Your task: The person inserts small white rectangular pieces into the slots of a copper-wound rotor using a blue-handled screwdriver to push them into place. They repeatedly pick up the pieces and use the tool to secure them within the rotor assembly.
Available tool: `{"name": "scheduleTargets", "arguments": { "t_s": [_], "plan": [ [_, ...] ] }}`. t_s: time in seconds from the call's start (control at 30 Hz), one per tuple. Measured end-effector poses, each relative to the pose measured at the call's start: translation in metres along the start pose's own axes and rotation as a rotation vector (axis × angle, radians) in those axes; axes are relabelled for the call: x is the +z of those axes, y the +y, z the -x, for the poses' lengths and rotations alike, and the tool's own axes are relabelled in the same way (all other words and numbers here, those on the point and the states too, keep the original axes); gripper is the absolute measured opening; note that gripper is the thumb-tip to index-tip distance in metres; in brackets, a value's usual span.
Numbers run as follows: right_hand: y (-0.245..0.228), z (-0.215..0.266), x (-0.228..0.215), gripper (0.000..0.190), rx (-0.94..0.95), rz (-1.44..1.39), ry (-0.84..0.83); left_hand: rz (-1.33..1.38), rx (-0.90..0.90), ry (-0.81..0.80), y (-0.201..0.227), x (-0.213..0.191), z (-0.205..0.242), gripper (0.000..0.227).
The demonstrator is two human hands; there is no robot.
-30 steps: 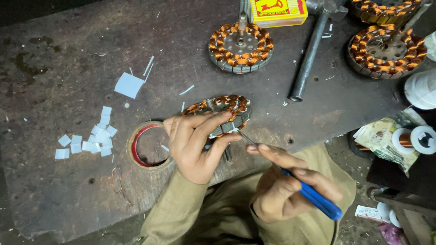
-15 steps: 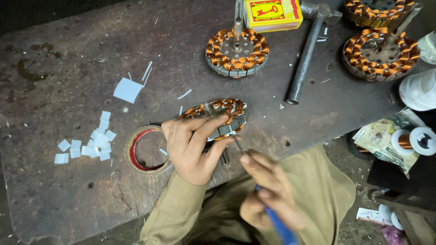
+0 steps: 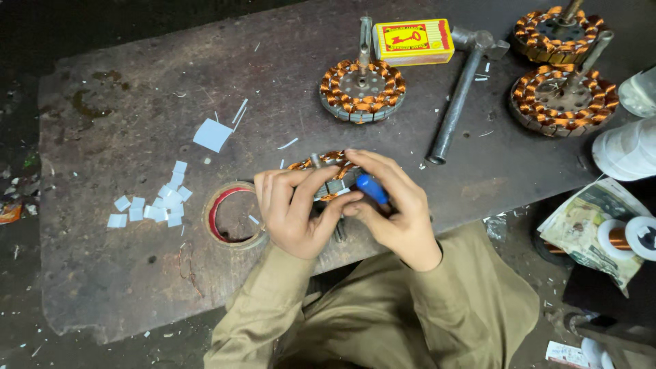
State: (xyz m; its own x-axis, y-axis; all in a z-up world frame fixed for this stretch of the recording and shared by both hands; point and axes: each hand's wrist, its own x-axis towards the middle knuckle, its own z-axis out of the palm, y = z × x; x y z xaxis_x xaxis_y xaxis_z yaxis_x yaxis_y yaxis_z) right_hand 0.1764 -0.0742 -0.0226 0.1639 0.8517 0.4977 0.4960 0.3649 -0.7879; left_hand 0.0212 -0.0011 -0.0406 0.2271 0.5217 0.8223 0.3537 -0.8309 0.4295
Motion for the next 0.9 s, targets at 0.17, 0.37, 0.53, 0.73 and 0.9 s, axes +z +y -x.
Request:
{"name": "scheduleTargets", "arguments": {
  "t_s": [0.17,0.37,0.53,0.73,0.9],
  "plan": [
    [0.000,-0.003,0.001,0.058,0.023,-0.035,0.004,-0.002,-0.001,0.020,0.002,0.001,-0.001,0.044],
    [0.006,0.001,0.008,0.047,0.025,-0.042,0.074,-0.032,0.020,-0.006,0.001,0.003,-0.002,0.043],
    [0.014,0.004,0.013,0.041,0.018,-0.059,0.097,-0.042,-0.018,-0.009,0.001,0.005,0.002,0.042],
    [0.016,0.001,0.005,0.052,0.047,-0.245,0.005,-0.018,-0.022,-0.037,0.001,0.003,0.001,0.045],
    [0.006,0.010,0.002,0.045,0.116,-0.306,0.097,0.014,-0.014,-0.089,0.000,-0.002,0.002,0.052]
  ]
}}
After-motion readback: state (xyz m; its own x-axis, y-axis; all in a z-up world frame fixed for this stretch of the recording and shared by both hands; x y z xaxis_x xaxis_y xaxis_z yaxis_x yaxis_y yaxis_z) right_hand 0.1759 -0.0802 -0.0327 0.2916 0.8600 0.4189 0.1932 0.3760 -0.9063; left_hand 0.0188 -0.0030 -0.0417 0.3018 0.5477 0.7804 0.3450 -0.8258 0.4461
